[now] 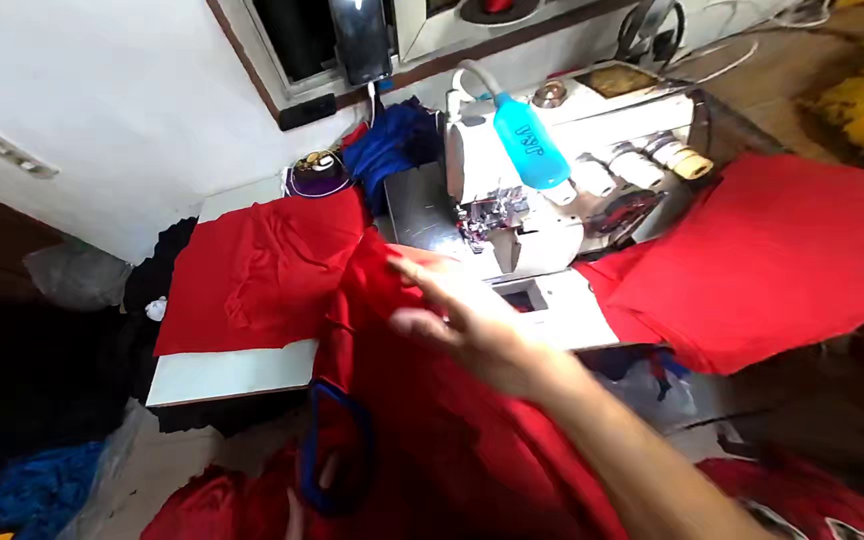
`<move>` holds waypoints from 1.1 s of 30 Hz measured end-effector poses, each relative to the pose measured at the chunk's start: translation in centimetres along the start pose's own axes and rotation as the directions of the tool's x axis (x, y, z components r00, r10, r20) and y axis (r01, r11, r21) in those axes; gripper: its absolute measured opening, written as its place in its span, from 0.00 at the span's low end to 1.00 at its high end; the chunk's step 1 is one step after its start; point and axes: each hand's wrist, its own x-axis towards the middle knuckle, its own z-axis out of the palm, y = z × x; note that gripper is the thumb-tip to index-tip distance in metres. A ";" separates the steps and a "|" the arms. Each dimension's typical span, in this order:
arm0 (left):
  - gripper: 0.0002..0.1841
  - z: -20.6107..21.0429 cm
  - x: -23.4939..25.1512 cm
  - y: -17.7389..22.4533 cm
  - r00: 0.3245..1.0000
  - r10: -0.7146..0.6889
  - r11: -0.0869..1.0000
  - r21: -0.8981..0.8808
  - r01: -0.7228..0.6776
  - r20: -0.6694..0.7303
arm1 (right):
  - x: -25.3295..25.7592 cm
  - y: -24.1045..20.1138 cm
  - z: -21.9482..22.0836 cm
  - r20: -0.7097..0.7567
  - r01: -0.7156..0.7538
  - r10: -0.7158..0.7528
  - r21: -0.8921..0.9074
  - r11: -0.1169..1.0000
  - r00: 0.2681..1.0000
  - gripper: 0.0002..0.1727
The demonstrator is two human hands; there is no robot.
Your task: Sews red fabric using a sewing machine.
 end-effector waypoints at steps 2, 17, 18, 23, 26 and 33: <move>0.27 -1.4 -0.7 -1.5 0.962 -0.093 0.994 -0.075 0.077 -0.257 | -2.3 2.9 5.6 0.132 -0.027 0.058 -0.229 0.973 0.989 0.34; 0.09 9.7 20.6 0.1 0.712 0.288 -0.349 0.763 -0.544 0.640 | -5.1 8.7 8.7 -0.335 -0.407 0.351 -0.114 0.906 0.875 0.10; 0.07 9.7 22.0 -0.2 0.718 0.236 -0.393 0.740 -0.546 0.655 | -5.0 8.8 8.7 -0.335 -0.440 0.387 -0.095 0.893 0.859 0.10; 0.03 8.4 22.9 0.0 0.791 0.192 -0.234 0.810 -0.538 0.581 | -4.5 9.3 8.6 -0.333 -0.515 0.475 -0.037 0.857 0.815 0.10; 0.06 7.0 21.7 0.3 0.850 0.304 0.105 0.872 -0.478 0.429 | -3.3 8.7 8.2 -0.228 -0.562 0.538 -0.049 0.826 0.811 0.19; 0.07 6.4 20.9 0.1 0.817 0.392 0.220 0.819 -0.529 0.422 | -0.7 7.9 7.7 0.103 -0.704 0.697 0.141 0.696 0.710 0.13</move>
